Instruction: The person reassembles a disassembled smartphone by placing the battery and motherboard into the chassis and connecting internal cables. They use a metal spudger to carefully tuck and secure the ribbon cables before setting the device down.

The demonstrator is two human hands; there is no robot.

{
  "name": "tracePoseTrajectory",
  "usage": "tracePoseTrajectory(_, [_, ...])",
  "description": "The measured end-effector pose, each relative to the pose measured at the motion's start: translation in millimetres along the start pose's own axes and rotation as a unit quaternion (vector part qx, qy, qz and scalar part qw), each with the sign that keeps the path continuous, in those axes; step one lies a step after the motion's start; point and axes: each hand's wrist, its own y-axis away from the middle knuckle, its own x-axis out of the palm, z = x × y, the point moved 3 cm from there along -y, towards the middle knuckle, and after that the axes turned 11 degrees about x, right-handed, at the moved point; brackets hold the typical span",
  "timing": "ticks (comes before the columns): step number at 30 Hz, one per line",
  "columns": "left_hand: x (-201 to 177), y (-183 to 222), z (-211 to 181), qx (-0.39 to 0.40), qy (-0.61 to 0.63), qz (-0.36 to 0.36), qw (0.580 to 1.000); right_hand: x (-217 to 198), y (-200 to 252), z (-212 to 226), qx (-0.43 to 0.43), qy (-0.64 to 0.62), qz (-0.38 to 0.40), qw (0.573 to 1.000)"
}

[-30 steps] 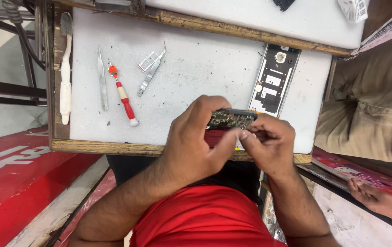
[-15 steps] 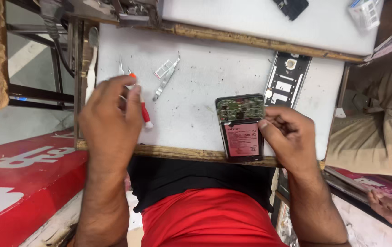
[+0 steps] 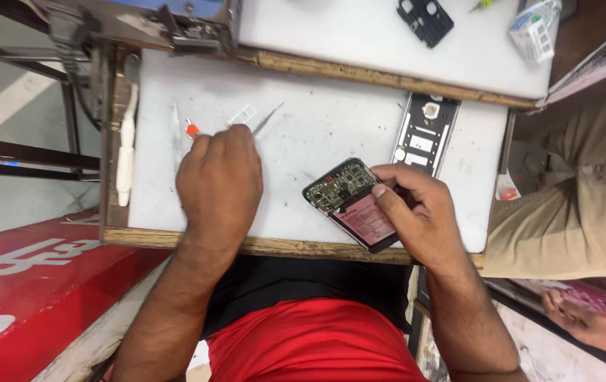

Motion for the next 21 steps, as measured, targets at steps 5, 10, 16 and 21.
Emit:
tracePoseTrajectory(5, [-21, 22, -5, -0.131, 0.42, -0.019, 0.898, 4, -6, 3, 0.046, 0.019, 0.022, 0.999])
tracePoseTrajectory(10, [-30, 37, 1, -0.195, 0.614, -0.009, 0.765, 15, -31, 23, 0.046, 0.185, 0.115, 0.975])
tracePoseTrajectory(16, [-15, 53, 16, -0.221, 0.786, 0.077, 0.573, 52, -46, 33, -0.073, 0.317, 0.132, 0.936])
tracePoseTrajectory(21, [1, 69, 11, -0.116, 0.779, -0.016, 0.616, 54, -48, 25, -0.011, 0.333, 0.146, 0.932])
